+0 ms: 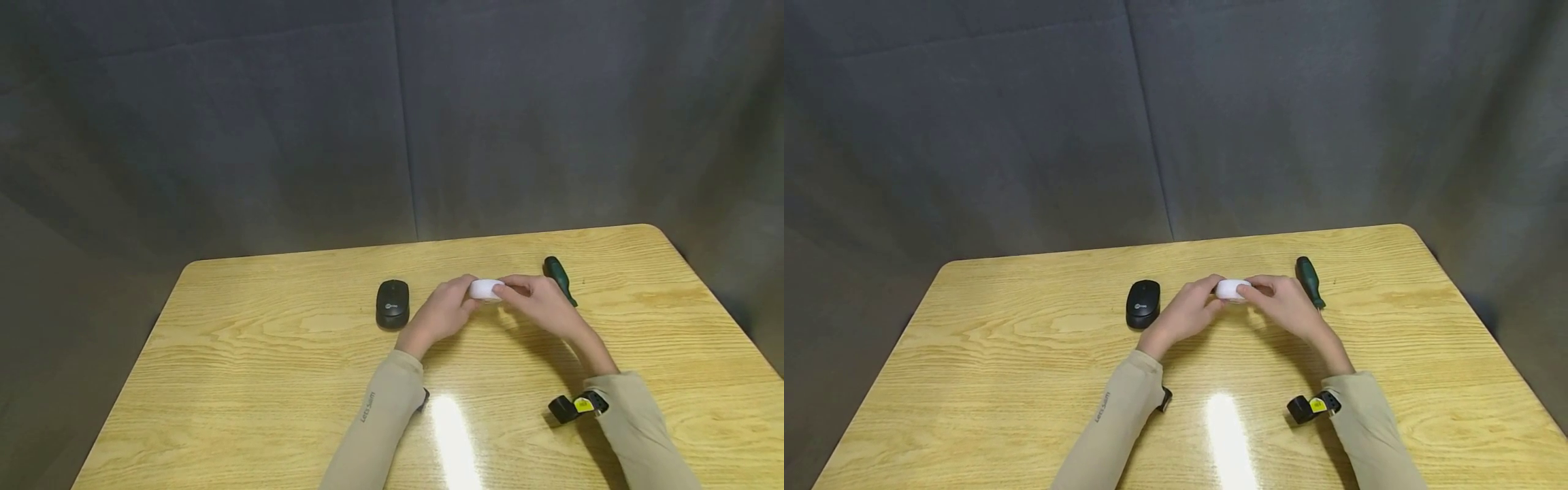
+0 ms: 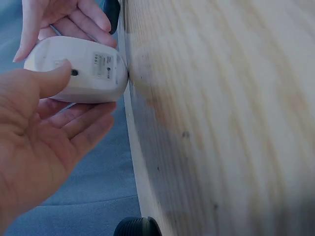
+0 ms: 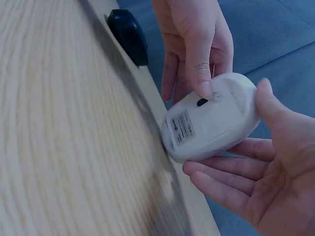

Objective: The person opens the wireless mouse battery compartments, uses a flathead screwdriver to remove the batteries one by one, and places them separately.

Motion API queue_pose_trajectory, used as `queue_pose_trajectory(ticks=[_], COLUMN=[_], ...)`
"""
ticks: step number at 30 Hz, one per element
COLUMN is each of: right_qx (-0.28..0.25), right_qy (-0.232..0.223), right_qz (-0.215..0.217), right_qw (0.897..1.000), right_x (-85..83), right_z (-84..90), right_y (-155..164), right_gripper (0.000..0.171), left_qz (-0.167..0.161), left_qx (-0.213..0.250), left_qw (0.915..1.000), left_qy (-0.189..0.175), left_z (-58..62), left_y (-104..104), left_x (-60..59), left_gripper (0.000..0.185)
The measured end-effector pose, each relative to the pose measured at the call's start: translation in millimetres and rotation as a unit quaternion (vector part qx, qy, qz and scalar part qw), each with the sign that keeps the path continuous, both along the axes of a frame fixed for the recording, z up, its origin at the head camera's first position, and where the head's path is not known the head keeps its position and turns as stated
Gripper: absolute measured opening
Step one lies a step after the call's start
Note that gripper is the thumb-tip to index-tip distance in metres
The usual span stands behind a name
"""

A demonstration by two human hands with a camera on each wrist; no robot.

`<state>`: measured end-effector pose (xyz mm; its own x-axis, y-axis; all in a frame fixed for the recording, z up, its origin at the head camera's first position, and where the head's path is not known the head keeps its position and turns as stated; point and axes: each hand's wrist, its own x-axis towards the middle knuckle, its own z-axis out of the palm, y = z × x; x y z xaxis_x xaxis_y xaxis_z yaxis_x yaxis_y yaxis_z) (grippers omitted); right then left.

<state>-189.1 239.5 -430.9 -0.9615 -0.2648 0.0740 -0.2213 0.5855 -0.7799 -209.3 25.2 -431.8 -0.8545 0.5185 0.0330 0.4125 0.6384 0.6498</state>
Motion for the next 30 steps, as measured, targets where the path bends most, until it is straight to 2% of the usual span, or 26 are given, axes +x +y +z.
queue_pose_trajectory(ticks=[7, 12, 17, 23, 27, 30], right_qx=[-0.098, -0.154, -0.212, -0.228, -0.225, -0.215], right_qy=[-0.055, -0.069, -0.068, -0.069, -0.071, -0.068], right_qz=[0.004, -0.001, 0.016, 0.010, 0.008, 0.006], right_qw=[0.994, 0.986, 0.975, 0.971, 0.972, 0.974], right_x=[-3.3, -4.7, -6.1, -5.5, -3.7, -2.5], right_z=[5.0, 9.5, 13.4, 16.1, 17.6, 18.4], right_y=[-2.5, -8.5, -17.4, -24.3, -25.4, -25.5], right_gripper=[0.042, 0.052, 0.060, 0.061, 0.062, 0.061], left_qz=[0.052, 0.072, 0.113, 0.134, 0.134, 0.131], left_qx=[0.040, 0.081, 0.128, 0.186, 0.225, 0.241], left_qw=[0.9978, 0.9938, 0.9838, 0.9703, 0.9601, 0.9556], left_qy=[0.009, -0.023, -0.055, -0.077, -0.099, -0.107], left_z=[4.5, 11.4, 15.9, 14.4, 13.1, 13.2], left_y=[0.3, -0.7, -2.4, -2.0, -1.6, -2.0], left_x=[0.8, 2.0, 2.7, 3.8, 6.4, 8.4], left_gripper=[0.037, 0.039, 0.043, 0.046, 0.045, 0.044])
